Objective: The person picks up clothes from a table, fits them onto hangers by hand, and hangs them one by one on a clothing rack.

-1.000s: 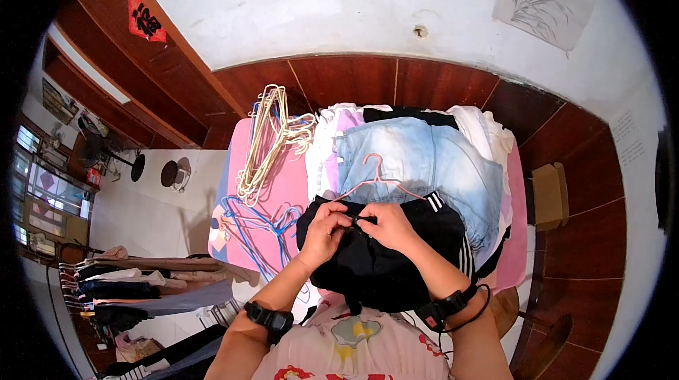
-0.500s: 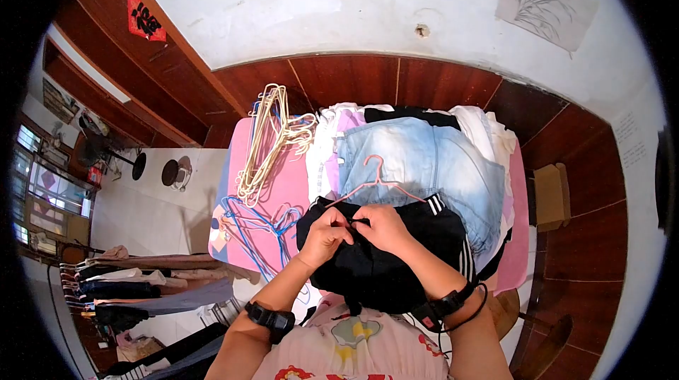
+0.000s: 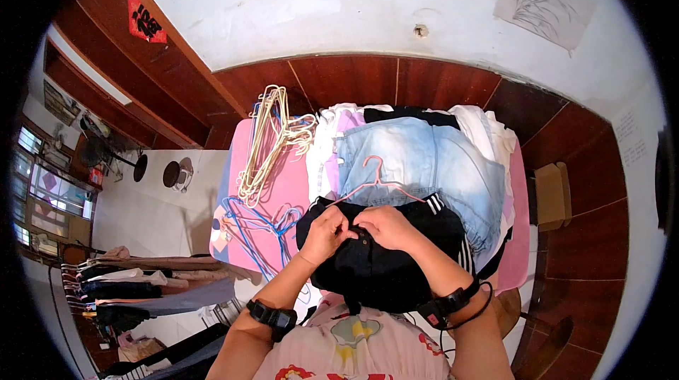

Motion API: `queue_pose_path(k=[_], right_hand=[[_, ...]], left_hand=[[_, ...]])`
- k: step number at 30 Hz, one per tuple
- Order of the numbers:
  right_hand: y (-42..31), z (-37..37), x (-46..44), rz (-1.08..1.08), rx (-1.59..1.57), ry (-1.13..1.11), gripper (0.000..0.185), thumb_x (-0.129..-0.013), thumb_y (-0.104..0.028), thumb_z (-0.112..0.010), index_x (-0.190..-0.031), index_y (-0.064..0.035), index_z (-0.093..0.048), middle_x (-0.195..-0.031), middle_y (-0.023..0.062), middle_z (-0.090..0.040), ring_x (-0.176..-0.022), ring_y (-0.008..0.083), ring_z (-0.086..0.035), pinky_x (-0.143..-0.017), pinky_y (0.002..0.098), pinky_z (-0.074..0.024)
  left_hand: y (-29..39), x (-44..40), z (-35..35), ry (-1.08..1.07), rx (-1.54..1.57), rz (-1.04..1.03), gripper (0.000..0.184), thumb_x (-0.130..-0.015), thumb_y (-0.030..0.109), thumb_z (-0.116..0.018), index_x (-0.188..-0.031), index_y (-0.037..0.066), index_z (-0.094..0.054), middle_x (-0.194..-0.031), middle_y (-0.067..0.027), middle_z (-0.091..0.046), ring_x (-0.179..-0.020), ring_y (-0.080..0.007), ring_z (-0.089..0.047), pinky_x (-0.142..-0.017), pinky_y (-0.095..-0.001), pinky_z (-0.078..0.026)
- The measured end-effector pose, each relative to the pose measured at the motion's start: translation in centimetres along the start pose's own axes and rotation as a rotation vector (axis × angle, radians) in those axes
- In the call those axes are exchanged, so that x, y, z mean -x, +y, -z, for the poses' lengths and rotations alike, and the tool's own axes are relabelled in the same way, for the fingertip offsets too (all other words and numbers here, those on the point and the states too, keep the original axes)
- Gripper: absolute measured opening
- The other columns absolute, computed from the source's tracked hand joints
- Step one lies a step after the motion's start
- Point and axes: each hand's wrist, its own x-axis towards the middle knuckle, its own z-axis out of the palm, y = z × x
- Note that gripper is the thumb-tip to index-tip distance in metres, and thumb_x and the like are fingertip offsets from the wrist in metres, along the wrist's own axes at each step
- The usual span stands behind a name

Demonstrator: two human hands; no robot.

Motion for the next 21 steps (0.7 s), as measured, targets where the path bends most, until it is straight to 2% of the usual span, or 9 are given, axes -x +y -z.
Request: queue_pose_path(k=[2, 4, 6, 8, 9, 16, 19, 21], right_hand=[[-0.4, 1.3, 0.4, -0.061, -0.079, -0.079, 0.012, -0.088, -0.011, -0.060, -0.094, -0.0070, -0.069, -0.093, 0.0135, -0.068, -0.087, 0.0348, -0.064, -0.075, 0.0445, -0.0497], [-0.6, 1.9, 0.6, -0.102, -0.023, -0.112, 0.012, -0.088, -0.011, -0.061, -0.096, -0.0086, -0.070, -0.092, 0.0135, -0.069, -0.087, 0.0341, -0.065, -0.075, 0.0432, -0.0507], [0.1, 1.4, 0.9, -0.091, -0.085, 0.010, 0.012, -0.087, -0.010, -0.063, -0.095, -0.0068, -0.070, -0.090, 0.0143, -0.069, -0.086, 0.0338, -0.066, -0.075, 0.0418, -0.0519], [0.2, 1.2, 0.9, -0.120, -0.108, 0.069, 0.012, -0.086, -0.010, -0.064, -0.095, -0.0058, -0.070, -0.089, 0.0146, -0.070, -0.085, 0.0339, -0.067, -0.075, 0.0414, -0.0522], [0.0, 1.1, 0.8, -0.146, -0.133, 0.129, 0.012, -0.085, -0.009, -0.065, -0.095, -0.0048, -0.070, -0.088, 0.0149, -0.070, -0.083, 0.0341, -0.067, -0.074, 0.0411, -0.0525], [-0.2, -0.5, 0.2, -0.148, -0.134, 0.200, 0.013, -0.081, -0.011, -0.069, -0.091, -0.0021, -0.069, -0.086, 0.0163, -0.069, -0.081, 0.0345, -0.067, -0.073, 0.0412, -0.0526], [-0.4, -1.0, 0.0, -0.090, -0.066, 0.233, 0.012, -0.080, -0.007, -0.070, -0.089, 0.0002, -0.068, -0.082, 0.0156, -0.069, -0.077, 0.0308, -0.068, -0.068, 0.0361, -0.0527], [-0.8, -1.1, -0.1, -0.106, -0.103, 0.200, 0.013, -0.080, -0.012, -0.070, -0.087, -0.0013, -0.068, -0.084, 0.0162, -0.068, -0.077, 0.0349, -0.066, -0.069, 0.0415, -0.0521]], left_hand=[[-0.1, -0.1, 0.5, -0.002, -0.033, 0.008, 0.035, -0.064, -0.002, -0.083, -0.075, 0.003, -0.050, -0.076, -0.0079, -0.047, -0.066, -0.0210, -0.053, -0.058, -0.0305, -0.045], [-0.4, -0.2, 1.1, 0.056, -0.044, 0.117, 0.039, -0.060, 0.003, -0.087, -0.073, 0.004, -0.050, -0.074, -0.0079, -0.050, -0.066, -0.0248, -0.052, -0.058, -0.0331, -0.043], [0.4, -0.5, 1.4, 0.018, -0.022, 0.118, 0.035, -0.061, 0.000, -0.084, -0.076, 0.004, -0.053, -0.077, -0.0076, -0.054, -0.070, -0.0253, -0.056, -0.061, -0.0333, -0.046], [1.0, -0.9, 1.4, -0.006, 0.038, -0.019, 0.031, -0.063, -0.004, -0.081, -0.082, 0.004, -0.059, -0.081, -0.0067, -0.057, -0.077, -0.0260, -0.060, -0.066, -0.0325, -0.049], [0.9, -0.6, 1.4, -0.037, 0.038, 0.004, 0.027, -0.065, -0.007, -0.078, -0.085, 0.005, -0.065, -0.088, -0.0073, -0.060, -0.082, -0.0251, -0.062, -0.071, -0.0312, -0.051], [0.1, 0.9, 0.8, -0.071, 0.094, -0.006, 0.017, -0.068, -0.010, -0.073, -0.074, 0.005, -0.067, -0.088, -0.0065, -0.060, -0.080, -0.0203, -0.061, -0.068, -0.0295, -0.051], [-0.2, 1.0, 0.6, -0.053, 0.130, -0.034, 0.018, -0.067, -0.012, -0.071, -0.074, 0.005, -0.065, -0.085, -0.0049, -0.057, -0.078, -0.0211, -0.060, -0.066, -0.0297, -0.051], [-0.1, 0.8, 0.6, -0.052, 0.130, -0.093, 0.019, -0.065, -0.011, -0.071, -0.071, 0.005, -0.063, -0.082, -0.0044, -0.057, -0.076, -0.0214, -0.060, -0.065, -0.0301, -0.050]])
